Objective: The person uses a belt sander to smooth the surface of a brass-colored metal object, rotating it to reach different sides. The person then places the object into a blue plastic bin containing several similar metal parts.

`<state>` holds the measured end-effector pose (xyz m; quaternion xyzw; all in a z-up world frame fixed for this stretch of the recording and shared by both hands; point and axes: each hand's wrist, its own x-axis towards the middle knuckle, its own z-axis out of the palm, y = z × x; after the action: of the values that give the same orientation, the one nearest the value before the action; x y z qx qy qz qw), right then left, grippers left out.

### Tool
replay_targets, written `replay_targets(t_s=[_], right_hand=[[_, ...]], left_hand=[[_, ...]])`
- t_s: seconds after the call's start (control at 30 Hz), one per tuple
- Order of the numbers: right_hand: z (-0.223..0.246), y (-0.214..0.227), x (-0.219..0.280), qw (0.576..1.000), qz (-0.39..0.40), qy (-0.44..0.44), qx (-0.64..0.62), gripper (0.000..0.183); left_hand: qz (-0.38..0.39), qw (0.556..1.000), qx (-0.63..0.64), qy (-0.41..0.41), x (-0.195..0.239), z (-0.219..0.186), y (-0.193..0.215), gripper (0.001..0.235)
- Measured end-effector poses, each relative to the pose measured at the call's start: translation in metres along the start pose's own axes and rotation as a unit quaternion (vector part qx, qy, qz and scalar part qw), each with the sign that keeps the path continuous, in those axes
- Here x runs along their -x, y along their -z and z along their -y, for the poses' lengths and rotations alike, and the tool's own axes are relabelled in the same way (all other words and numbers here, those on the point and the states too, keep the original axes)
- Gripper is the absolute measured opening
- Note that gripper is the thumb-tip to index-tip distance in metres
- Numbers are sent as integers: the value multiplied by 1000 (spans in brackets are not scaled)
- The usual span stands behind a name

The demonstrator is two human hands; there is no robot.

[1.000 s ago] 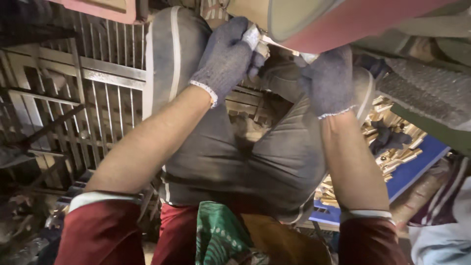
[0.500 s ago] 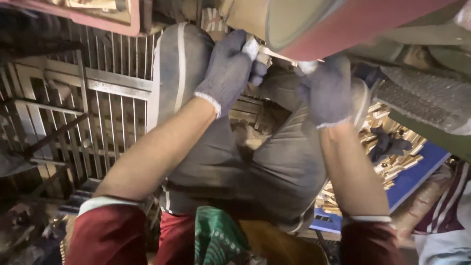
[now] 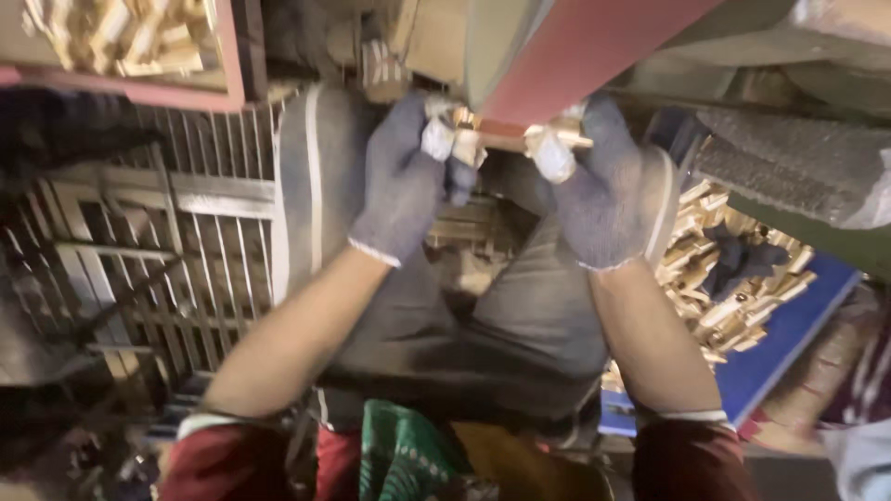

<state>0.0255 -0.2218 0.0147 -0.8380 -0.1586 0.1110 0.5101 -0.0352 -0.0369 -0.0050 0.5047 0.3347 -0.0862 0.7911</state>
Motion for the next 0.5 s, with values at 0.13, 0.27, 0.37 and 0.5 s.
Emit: replay_targets(t_s=[0.13,0.27,0.37,0.5], right_hand=[[-38,-8,-28,917,33,-266,-296,32],[-51,-6,-19,997,65,47,-8,27],[-24,3,9,956,47,-142,-253,34],[-31,2,-25,994,93,32,53,43]], left_hand=[[-12,994,91,56,-29,-3,-2,23],[-1,987,146,60,-32,6,0,31],[12,994,108,12,-5,14,1,20],[12,979,199,50,-26,4,-5,36]])
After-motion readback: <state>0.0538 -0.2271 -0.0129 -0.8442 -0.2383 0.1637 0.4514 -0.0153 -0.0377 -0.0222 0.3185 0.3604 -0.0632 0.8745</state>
